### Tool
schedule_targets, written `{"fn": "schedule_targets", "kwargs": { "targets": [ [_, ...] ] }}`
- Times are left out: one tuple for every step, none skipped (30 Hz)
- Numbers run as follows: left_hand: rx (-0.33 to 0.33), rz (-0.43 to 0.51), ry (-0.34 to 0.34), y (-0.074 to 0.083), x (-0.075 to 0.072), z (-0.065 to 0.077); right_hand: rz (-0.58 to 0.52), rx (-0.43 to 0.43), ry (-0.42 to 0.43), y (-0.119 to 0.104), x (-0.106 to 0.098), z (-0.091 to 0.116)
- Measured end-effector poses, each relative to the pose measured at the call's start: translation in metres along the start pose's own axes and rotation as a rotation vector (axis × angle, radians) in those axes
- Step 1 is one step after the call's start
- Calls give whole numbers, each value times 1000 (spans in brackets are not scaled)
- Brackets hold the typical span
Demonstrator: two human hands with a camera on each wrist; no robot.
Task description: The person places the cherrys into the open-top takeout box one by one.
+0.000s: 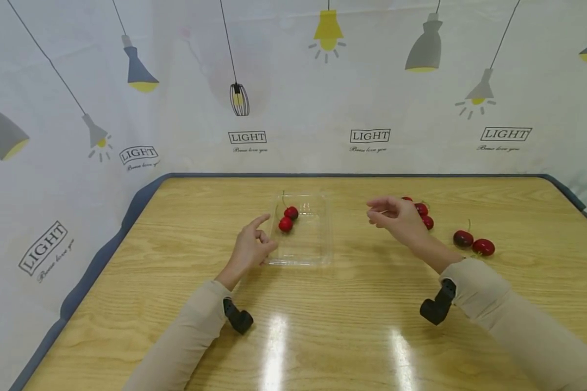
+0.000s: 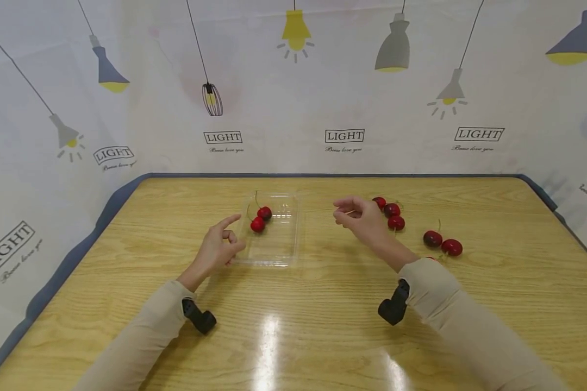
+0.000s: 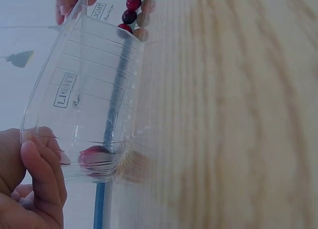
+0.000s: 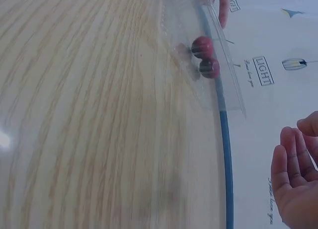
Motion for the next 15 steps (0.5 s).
{"fn": "schedule_targets", "kwargs": {
  "targets": [
    [0,0,0,0,0,0,-4,3,2,1,-4,1],
    [1,0,0,0,0,0,-6,6,5,2,-8,3],
    [3,0,0,0,0,0,-5,8,7,4,-12,4],
    [4,1,2,0,0,0,-6,13,8,5,-15,5],
    [5,0,2,0,0,0,-7,16,8,6,-18,7],
    [6,1,2,0,0,0,-5,20,9,8,-22,8],
    [7,1,1,0,0,0,-3,25,12,9,-25,9],
    [8,1,1,0,0,0,2,30,14,10,-28,11],
    [8,0,1,0,0,0,6,35,18,11,-31,12],
    [7,0,2,0,0,0,9,38,23,12,-33,13],
    [7,-2,1,0,0,0,16,41,29,12,-36,13],
    [6,-3,2,0,0,0,19,48,36,14,-40,14],
    [5,-4,2,0,0,-1,22,52,45,15,-43,15],
    [5,-4,3,0,0,-1,25,55,54,16,-46,15],
    [4,-4,2,0,0,-1,29,63,63,18,-50,16]
  ]
}}
Point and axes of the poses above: each hand's wrist, its own z-axis away from the middle knuckle, its own x-axis out of the palm, y = z × x, the point moved 10 cm from there along -z, towards the middle knuckle, and after that the axes turned 1 degree about y, right-handed, at the moved point
